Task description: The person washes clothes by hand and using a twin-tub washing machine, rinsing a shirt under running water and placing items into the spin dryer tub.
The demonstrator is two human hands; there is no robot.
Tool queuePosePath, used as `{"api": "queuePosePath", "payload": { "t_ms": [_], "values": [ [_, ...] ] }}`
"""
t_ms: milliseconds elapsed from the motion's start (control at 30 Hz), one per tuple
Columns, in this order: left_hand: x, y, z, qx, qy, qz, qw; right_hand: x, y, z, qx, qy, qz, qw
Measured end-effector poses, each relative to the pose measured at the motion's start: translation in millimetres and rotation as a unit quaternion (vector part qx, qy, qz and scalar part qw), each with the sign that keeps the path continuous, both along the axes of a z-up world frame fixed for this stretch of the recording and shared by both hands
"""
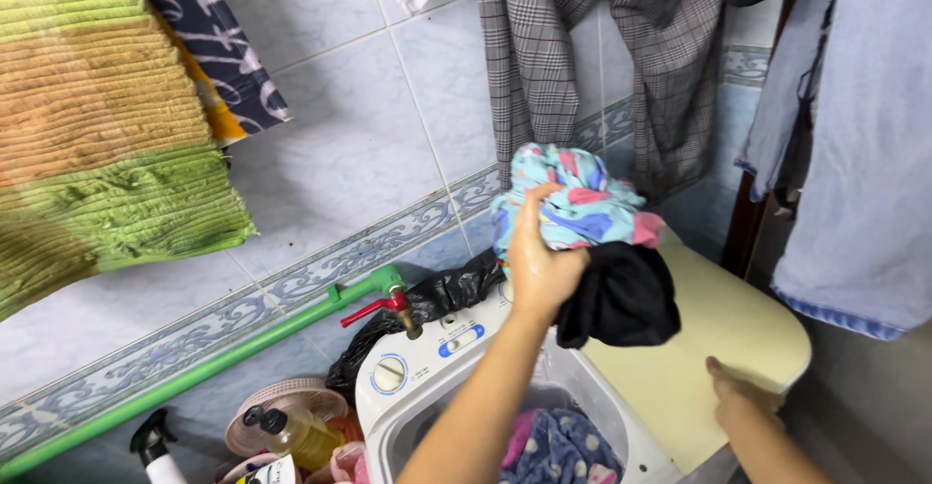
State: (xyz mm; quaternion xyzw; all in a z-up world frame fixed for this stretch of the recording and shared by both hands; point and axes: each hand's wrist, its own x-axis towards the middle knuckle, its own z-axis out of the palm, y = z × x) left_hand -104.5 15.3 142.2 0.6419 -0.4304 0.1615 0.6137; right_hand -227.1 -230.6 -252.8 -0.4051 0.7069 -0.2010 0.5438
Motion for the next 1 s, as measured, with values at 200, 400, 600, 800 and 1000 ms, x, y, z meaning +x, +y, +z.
{"api": "queuePosePath", "payload": {
  "t_ms": [200, 400, 600, 800, 1000],
  "values": [
    [8, 22, 39, -0.018, 0.013, -0.018, 1.000, -7, 9, 24, -0.006, -0.017, -0.032, 0.999],
    [25, 50, 76, -0.054, -0.066, -0.030, 0.996, -8, 31, 76, -0.055, -0.086, -0.086, 0.991],
    [43, 79, 88, -0.075, -0.116, -0.027, 0.990, 4, 18, 178, -0.139, -0.258, -0.101, 0.951],
    [57, 112, 89, -0.071, -0.096, -0.042, 0.992, 76, -10, 263, -0.242, -0.397, 0.105, 0.879],
    [59, 117, 73, -0.067, -0.059, -0.084, 0.993, 149, -31, 329, -0.210, -0.317, 0.366, 0.850]
  ]
}}
